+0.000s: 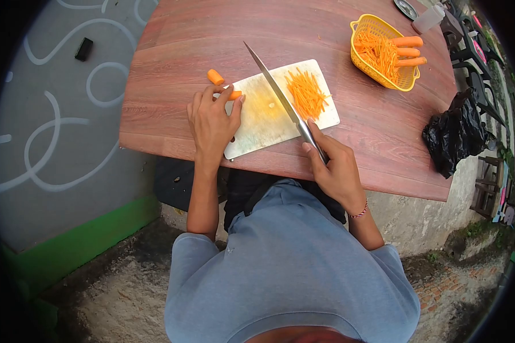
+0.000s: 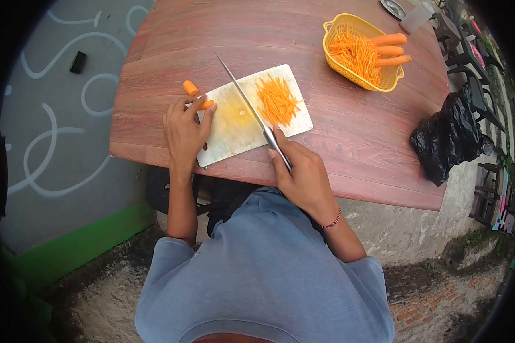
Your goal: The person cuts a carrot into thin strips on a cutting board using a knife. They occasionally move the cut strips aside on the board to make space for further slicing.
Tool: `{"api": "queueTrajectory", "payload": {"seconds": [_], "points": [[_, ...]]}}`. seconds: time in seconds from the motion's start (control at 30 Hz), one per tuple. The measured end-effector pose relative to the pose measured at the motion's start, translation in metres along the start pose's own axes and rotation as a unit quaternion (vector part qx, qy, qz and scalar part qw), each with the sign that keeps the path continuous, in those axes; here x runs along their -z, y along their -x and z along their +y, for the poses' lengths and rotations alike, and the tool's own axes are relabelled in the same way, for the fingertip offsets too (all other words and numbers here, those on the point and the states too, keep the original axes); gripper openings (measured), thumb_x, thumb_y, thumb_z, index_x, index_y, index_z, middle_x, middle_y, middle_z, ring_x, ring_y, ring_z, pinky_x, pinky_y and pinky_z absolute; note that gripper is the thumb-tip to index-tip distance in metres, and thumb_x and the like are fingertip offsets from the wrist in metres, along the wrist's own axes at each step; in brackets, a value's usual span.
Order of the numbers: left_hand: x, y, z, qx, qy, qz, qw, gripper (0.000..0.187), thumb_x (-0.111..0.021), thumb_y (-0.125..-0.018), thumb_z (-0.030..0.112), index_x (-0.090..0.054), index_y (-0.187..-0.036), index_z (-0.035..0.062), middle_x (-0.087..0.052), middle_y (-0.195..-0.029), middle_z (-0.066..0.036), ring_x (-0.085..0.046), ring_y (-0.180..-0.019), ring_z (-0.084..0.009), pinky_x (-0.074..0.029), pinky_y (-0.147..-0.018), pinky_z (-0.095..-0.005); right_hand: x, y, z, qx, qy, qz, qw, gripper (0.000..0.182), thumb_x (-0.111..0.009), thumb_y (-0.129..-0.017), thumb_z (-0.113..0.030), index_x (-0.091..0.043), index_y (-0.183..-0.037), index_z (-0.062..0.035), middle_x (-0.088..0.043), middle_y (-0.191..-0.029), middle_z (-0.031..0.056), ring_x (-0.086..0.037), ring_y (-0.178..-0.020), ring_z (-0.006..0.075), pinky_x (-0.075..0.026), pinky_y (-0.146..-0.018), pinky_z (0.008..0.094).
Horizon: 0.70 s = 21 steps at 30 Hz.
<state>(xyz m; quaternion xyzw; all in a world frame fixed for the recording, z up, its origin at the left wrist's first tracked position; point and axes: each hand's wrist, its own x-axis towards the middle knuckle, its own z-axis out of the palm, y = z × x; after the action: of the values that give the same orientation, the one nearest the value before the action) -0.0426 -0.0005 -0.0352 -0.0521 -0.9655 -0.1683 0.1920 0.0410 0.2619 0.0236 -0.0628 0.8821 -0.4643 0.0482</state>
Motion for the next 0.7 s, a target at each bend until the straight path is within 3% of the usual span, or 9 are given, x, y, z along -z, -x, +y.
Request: {"api": "queueTrajectory", "payload": {"seconds": [0.1,0.17,0.3,0.4,0.47,0.7], "points": [[-0.004,0.000,0.004,-0.045,0.049,0.020,0.998,0.034,-0.083,-0.090,0.021,-0.081,-0.120,0.0062,-0.074,-0.117,-0.007,-0.068,-0.105,-0.0274,-0.052,-0.091,-0.0442,-0.006,0.004,0.006,0.033,0.014,0.018,0.999,0.046,-0.069,-0.101,-0.012,-0.063,-0.144,0.0037,-0.073,-0.100,0.0268,-0.074,-0.091,0.0425,-0.057,-0.082,0.0449],[-0.005,0.002,0.013,-0.096,0.199,0.002,0.975,0.032,-0.084,-0.088,0.012,-0.080,-0.118,0.0043,-0.074,-0.121,-0.009,-0.070,-0.106,-0.0292,-0.055,-0.094,-0.0435,-0.006,0.005,0.005,0.026,0.014,0.017,0.999,0.046,-0.068,-0.101,-0.013,-0.063,-0.143,0.0043,-0.073,-0.099,0.0264,-0.073,-0.090,0.0428,-0.057,-0.082,0.0458],[-0.007,0.014,0.025,-0.104,0.234,-0.014,0.967,0.033,-0.083,-0.086,0.006,-0.080,-0.119,0.0030,-0.074,-0.122,-0.011,-0.070,-0.108,-0.0316,-0.056,-0.097,-0.0422,-0.005,0.003,0.001,0.009,0.016,-0.012,1.000,0.047,-0.065,-0.103,-0.013,-0.061,-0.145,0.0053,-0.071,-0.100,0.0263,-0.072,-0.093,0.0435,-0.056,-0.083,0.0474],[-0.007,0.018,0.027,-0.062,0.269,-0.010,0.961,0.033,-0.084,-0.085,0.005,-0.079,-0.118,0.0029,-0.075,-0.119,-0.012,-0.070,-0.107,-0.0322,-0.056,-0.096,-0.0412,-0.006,0.001,-0.002,0.001,0.015,-0.045,0.999,0.048,-0.062,-0.105,-0.013,-0.056,-0.148,0.0062,-0.070,-0.104,0.0276,-0.071,-0.097,0.0441,-0.055,-0.086,0.0479],[-0.005,0.017,0.028,-0.081,0.206,0.026,0.975,0.031,-0.084,-0.084,0.004,-0.080,-0.115,0.0032,-0.076,-0.117,-0.011,-0.071,-0.106,-0.0319,-0.056,-0.095,-0.0402,-0.008,-0.001,-0.004,0.007,0.007,-0.053,0.999,0.048,-0.060,-0.106,-0.013,-0.055,-0.149,0.0067,-0.070,-0.105,0.0285,-0.070,-0.099,0.0449,-0.054,-0.088,0.0484],[-0.009,0.019,0.024,-0.093,0.250,0.021,0.964,0.026,-0.084,-0.084,0.003,-0.081,-0.110,0.0032,-0.077,-0.118,-0.010,-0.072,-0.106,-0.0296,-0.055,-0.095,-0.0404,-0.010,-0.012,-0.004,-0.017,-0.032,-0.090,0.995,0.048,-0.057,-0.108,-0.014,-0.052,-0.150,0.0079,-0.069,-0.113,0.0339,-0.070,-0.105,0.0483,-0.053,-0.093,0.0470]]}}
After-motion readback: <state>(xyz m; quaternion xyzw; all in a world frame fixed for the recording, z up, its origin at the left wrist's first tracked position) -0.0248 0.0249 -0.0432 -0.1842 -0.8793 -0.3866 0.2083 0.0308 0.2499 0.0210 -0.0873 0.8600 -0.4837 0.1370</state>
